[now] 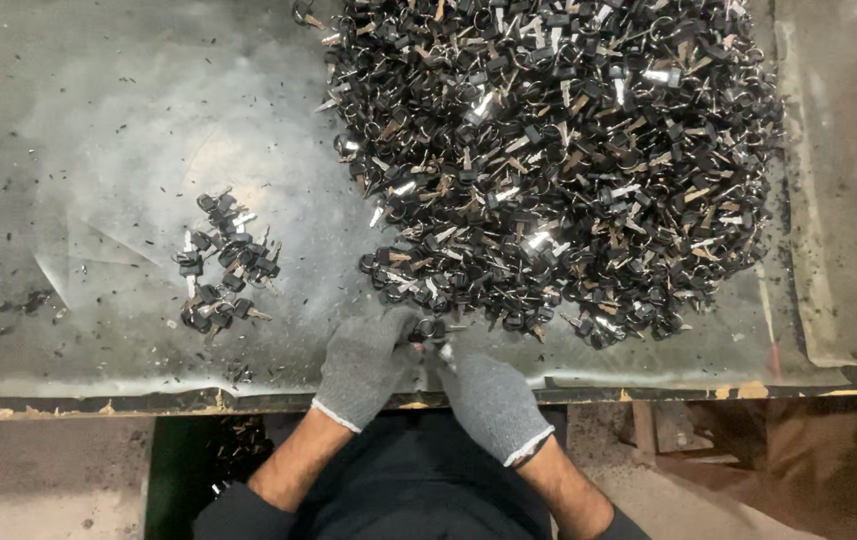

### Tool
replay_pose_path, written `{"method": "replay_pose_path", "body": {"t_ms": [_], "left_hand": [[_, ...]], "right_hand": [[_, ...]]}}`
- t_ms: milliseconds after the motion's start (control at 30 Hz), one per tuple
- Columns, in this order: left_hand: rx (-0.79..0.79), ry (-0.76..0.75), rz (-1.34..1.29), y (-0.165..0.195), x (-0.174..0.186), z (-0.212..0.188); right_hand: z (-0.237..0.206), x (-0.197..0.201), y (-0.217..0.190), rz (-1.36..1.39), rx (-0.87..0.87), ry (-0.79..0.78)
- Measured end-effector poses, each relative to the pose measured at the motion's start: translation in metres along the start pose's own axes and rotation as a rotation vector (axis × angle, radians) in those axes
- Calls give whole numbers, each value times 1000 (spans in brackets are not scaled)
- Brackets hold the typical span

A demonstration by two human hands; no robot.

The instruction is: The person, wearing gloves, picks small metal lock parts one at a time from a large pile on a metal workbench and places them into a separate pile on the left side of the table, repeating this sorting motion throughout the episode.

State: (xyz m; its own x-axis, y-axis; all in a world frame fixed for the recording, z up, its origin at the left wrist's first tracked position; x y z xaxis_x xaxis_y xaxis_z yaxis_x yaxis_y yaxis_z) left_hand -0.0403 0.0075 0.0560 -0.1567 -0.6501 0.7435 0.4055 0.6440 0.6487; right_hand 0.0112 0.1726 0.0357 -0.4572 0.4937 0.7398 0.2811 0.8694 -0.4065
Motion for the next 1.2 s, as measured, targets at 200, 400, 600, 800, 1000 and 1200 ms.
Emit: {"method": "replay_pose_path", "body": {"t_ms": [200, 400, 600, 800, 1000, 1200], "left_hand": [[-112, -72, 101, 4, -15, -1], [-197, -32, 154, 6, -15, -2], [-147, -88, 213, -1, -23, -5], [-279, -23, 235, 6, -17, -5], [-252, 30, 81, 8, -9, 2], [-308, 33, 279, 6, -17, -9]], "right_hand": [[0, -14, -21, -80, 204, 169], [5, 7, -21, -143, 336, 139], [4, 3, -14, -109, 335, 261], [6, -21, -9, -212, 230, 206], [0, 13, -17, 95, 515, 436], [6, -16, -17, -193, 150, 143]]}}
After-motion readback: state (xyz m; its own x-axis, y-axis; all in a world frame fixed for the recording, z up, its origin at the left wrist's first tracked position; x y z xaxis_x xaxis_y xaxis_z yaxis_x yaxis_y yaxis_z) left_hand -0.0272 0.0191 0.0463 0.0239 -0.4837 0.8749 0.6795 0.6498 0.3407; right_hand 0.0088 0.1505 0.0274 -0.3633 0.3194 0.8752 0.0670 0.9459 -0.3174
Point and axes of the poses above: each hand's wrist, its own z-axis towards the middle knuckle, its own x-axis out of the back of the hand, y = z × x, the point moved 5 cm from there along z, towards the middle knuckle, and after that the axes turned 1 degree about z, right-handed, at the moved point
